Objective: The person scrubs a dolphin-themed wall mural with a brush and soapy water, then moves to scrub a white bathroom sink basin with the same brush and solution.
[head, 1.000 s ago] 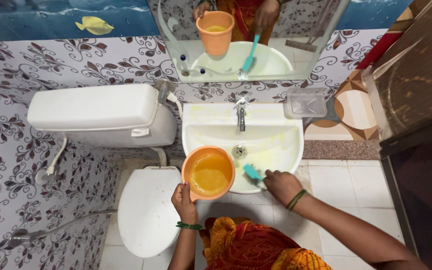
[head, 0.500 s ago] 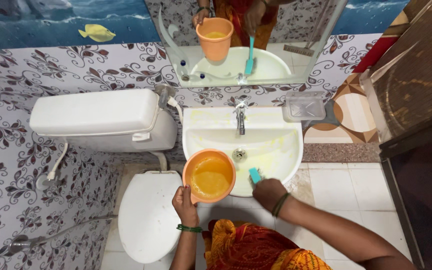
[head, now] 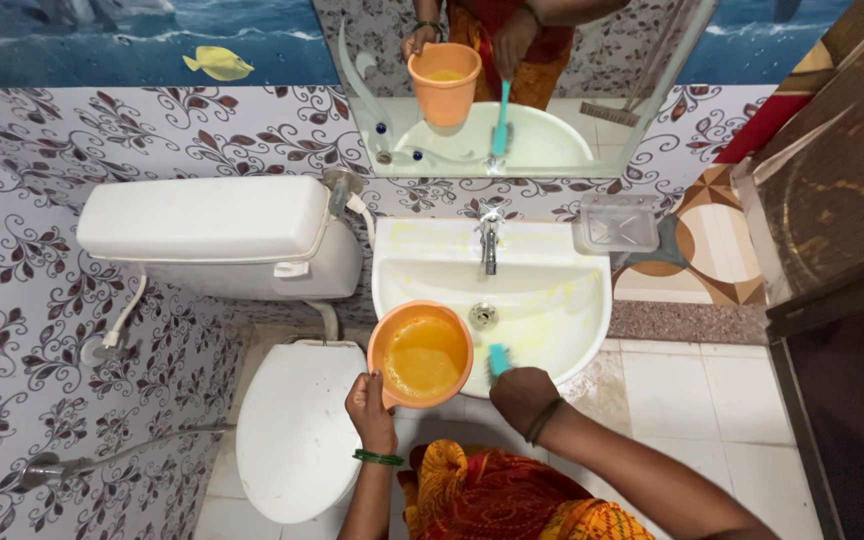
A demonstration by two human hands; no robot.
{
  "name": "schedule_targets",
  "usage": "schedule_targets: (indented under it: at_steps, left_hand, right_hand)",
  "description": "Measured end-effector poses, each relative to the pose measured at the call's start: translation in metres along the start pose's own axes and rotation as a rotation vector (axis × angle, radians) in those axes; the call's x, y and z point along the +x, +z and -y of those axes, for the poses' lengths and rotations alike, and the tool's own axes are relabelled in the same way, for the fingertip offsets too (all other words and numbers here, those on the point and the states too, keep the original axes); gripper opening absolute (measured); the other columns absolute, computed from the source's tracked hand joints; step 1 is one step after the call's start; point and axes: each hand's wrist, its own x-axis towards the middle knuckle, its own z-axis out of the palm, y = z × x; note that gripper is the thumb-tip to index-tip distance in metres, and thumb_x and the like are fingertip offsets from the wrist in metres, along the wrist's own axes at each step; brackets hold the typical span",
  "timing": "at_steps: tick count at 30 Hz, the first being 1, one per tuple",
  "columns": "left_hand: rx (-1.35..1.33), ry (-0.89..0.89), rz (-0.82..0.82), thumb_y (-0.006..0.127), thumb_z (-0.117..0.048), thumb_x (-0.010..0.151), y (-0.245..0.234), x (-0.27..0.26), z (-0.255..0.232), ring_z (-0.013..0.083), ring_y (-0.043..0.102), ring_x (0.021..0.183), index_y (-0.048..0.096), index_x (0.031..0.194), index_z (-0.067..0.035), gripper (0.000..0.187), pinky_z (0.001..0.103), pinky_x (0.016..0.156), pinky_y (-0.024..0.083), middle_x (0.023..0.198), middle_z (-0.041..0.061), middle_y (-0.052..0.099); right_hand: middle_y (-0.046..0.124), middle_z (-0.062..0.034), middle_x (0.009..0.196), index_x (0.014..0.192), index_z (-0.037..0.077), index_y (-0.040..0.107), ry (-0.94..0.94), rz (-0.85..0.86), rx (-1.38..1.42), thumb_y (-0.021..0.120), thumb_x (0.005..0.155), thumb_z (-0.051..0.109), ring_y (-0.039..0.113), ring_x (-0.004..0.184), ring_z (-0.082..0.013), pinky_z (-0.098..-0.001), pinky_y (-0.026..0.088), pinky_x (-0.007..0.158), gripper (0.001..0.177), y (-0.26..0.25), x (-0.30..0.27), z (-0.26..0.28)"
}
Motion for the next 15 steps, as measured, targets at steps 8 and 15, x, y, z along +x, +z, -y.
schedule_targets:
  at_steps: [8, 15]
  left_hand:
    - [-0.012, 0.036, 0.018, 0.059, -0.025, 0.103, -0.005, 0.000, 0.006, 0.0013, 0.033, 0.048, 0.042, 0.066, -0.014, 0.042, 0.022, 0.040, 0.029, 0.057, -0.007, 0.041]
    - [-0.009, 0.023, 0.011, 0.060, -0.025, 0.102, -0.007, 0.000, 0.010, 0.0014, 0.034, 0.049, 0.044, 0.067, -0.013, 0.041, 0.022, 0.041, 0.029, 0.058, -0.007, 0.040]
  right_hand:
    - [0.073, -0.0106, 0.083, 0.083, 0.012, 0.077, 0.131, -0.148, -0.032, 0.064, 0.089, 0.009, 0.073, 0.079, -0.0275, -0.0394, 0.058, 0.064, 0.015, 0.048, 0.087, -0.020]
    - [0.073, -0.0146, 0.082, 0.090, 0.008, 0.074, 0.020, -0.040, 0.102, 0.068, 0.086, 0.022, 0.073, 0.076, -0.0325, -0.0451, 0.057, 0.063, 0.015, 0.015, 0.025, -0.010]
